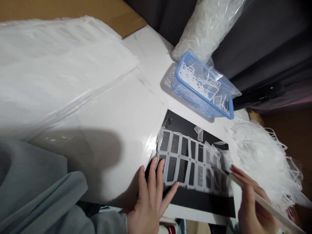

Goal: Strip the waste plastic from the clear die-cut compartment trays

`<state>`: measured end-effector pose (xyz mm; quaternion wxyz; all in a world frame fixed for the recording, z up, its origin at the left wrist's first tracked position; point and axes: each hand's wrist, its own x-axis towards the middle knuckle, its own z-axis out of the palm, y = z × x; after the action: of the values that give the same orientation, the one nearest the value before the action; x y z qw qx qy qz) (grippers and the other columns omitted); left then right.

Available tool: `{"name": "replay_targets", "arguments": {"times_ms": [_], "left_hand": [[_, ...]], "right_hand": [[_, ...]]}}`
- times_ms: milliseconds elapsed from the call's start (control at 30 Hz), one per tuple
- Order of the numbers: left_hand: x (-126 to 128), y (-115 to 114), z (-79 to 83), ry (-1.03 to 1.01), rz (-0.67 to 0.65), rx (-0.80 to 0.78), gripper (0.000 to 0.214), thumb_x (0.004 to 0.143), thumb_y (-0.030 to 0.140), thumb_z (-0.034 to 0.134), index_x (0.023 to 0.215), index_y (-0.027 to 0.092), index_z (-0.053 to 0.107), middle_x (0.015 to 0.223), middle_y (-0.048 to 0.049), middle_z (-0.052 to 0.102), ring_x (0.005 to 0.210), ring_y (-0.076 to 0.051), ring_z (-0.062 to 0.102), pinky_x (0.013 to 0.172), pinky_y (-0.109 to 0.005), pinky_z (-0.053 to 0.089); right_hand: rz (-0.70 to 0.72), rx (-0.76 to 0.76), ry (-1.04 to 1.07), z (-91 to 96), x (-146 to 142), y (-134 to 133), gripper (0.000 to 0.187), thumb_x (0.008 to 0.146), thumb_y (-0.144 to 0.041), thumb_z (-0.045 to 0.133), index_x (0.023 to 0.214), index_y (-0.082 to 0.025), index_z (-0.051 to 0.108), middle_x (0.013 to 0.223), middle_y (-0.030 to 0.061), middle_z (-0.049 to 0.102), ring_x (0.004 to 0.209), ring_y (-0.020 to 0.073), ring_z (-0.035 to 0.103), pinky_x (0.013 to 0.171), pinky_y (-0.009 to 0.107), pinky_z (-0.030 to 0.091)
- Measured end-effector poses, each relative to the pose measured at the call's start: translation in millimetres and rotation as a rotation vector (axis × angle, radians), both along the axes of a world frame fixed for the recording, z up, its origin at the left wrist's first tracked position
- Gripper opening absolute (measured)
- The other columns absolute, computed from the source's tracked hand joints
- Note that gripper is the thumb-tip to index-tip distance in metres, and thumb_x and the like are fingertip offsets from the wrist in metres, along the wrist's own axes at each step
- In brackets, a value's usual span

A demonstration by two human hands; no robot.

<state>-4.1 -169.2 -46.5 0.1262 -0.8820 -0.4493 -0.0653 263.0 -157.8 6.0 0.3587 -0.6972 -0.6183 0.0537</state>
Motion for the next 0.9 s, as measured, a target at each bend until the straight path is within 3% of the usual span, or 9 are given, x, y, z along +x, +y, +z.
{"name": "replay_targets", "arguments": {"times_ms": [133,200,500,667,800,900], "left_hand": [[1,-1,1.1,-0.082,0.021,-0.052,0.073,0.089,0.063,0.046,0.153,0.036,0.022,0.143,-0.0108,0.051,0.136,-0.037,0.042,0.102,-0.062,0.039],[4,-2,-0.2,-0.111,0.046,-0.056,0.072,0.09,0.061,0.046,0.153,0.036,0.022,0.143,-0.0108,0.05,0.137,-0.036,0.04,0.103,-0.062,0.038],[3,-1,-1.3,-0.108,0.031,-0.011,0.076,0.089,0.064,0.044,0.154,0.033,0.019,0.142,-0.0123,0.051,0.136,-0.036,0.042,0.104,-0.06,0.038],[2,-1,4.4,-0.077,0.042,-0.087,0.074,0.089,0.062,0.048,0.153,0.036,0.021,0.144,-0.0098,0.05,0.138,-0.036,0.039,0.106,-0.06,0.036],[2,-1,5.5,-0.068,0.043,-0.105,0.073,0.089,0.063,0.048,0.152,0.037,0.023,0.145,-0.0092,0.049,0.138,-0.036,0.038,0.104,-0.061,0.037],[0,1,5.0,-0.042,0.007,-0.047,0.072,0.089,0.065,0.043,0.152,0.035,0.024,0.141,-0.0107,0.053,0.136,-0.035,0.042,0.103,-0.06,0.039]], "right_hand": [[0.326,-0.174,0.161,-2.9,-6,-9,0.024,0.097,-0.021,0.049,0.095,-0.021,0.073,0.101,0.008,0.075,0.102,0.0287,0.069,0.09,0.045,0.055],[0.391,-0.231,0.192,-4.8,-8,-9,0.025,0.096,-0.018,0.048,0.095,-0.021,0.073,0.096,0.0079,0.076,0.098,0.0283,0.071,0.084,0.042,0.059],[0.362,-0.266,0.135,-6.0,-13,-9,0.025,0.097,-0.018,0.048,0.096,-0.021,0.073,0.098,0.0071,0.076,0.099,0.0249,0.071,0.085,0.035,0.06],[0.357,-0.296,0.017,0.1,-18,-12,0.024,0.097,-0.02,0.048,0.1,-0.021,0.072,0.107,0.0082,0.074,0.102,0.0261,0.071,0.077,0.031,0.062],[0.443,-0.299,-0.197,5.6,-21,-18,0.029,0.096,-0.02,0.046,0.117,-0.026,0.065,0.121,0.0053,0.07,0.11,0.0267,0.067,0.083,0.031,0.061],[0.459,-0.285,-0.305,4.3,-20,-20,0.036,0.097,-0.022,0.044,0.13,-0.029,0.058,0.124,0.0035,0.068,0.107,0.0252,0.069,0.073,0.027,0.062]]}}
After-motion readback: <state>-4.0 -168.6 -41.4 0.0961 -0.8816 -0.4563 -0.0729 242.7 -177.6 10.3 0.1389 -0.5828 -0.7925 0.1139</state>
